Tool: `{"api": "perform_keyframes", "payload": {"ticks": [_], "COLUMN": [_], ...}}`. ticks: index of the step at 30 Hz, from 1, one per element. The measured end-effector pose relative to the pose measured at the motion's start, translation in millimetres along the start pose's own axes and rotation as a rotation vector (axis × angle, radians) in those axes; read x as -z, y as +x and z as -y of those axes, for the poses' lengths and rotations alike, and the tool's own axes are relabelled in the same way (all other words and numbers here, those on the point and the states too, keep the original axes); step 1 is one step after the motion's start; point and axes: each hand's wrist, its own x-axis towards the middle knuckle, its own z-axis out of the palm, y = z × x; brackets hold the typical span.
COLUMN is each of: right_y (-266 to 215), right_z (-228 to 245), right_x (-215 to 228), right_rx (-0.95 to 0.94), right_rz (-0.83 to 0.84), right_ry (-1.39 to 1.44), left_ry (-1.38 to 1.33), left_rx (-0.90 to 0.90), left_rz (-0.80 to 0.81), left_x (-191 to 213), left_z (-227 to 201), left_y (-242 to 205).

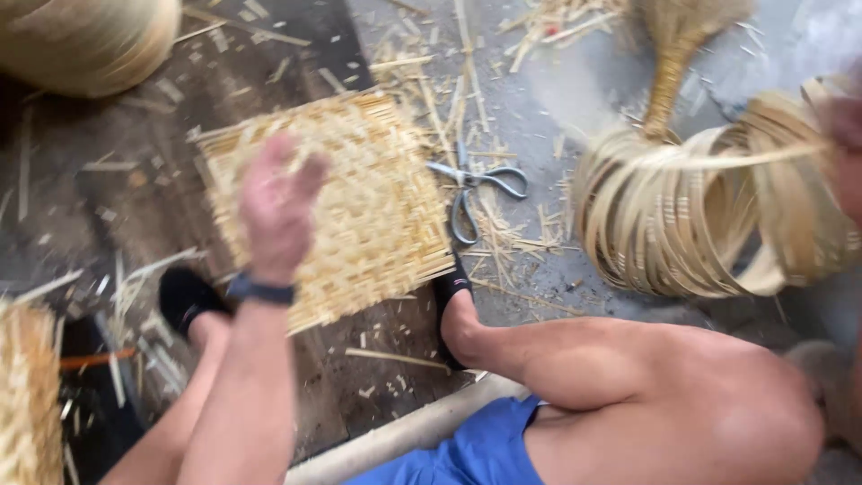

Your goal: Trim and assemble components of a bamboo steamer using a wooden jig and scissors.

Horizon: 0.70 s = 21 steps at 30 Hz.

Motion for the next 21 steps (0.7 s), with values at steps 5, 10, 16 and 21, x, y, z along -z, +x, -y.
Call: {"api": "perform_keyframes", "payload": {"ticks": [5, 10, 16, 21], "right_y": [67, 84, 106, 94], "right_z": [-67, -90, -154, -192], "right_x": [-241, -360, -351, -352], "right_rx": [-0.237, -0.343, -0.418, -0.386], "right_rz": [0.280, 0.108, 0.082, -0.010], "right_ry": [0.222, -0.215, -0.282, -0.047], "left_ry": [-1.265, -1.440, -1.206, -1.084], "left_rx": [0.236, 0.386, 0.541, 0.588], "left_rz": [0.286, 0.146, 0.106, 0.034], "left_x": [-25, 30, 73, 64], "left_z": [-11, 30, 35, 43], "left_y": [11, 9, 7, -3]}}
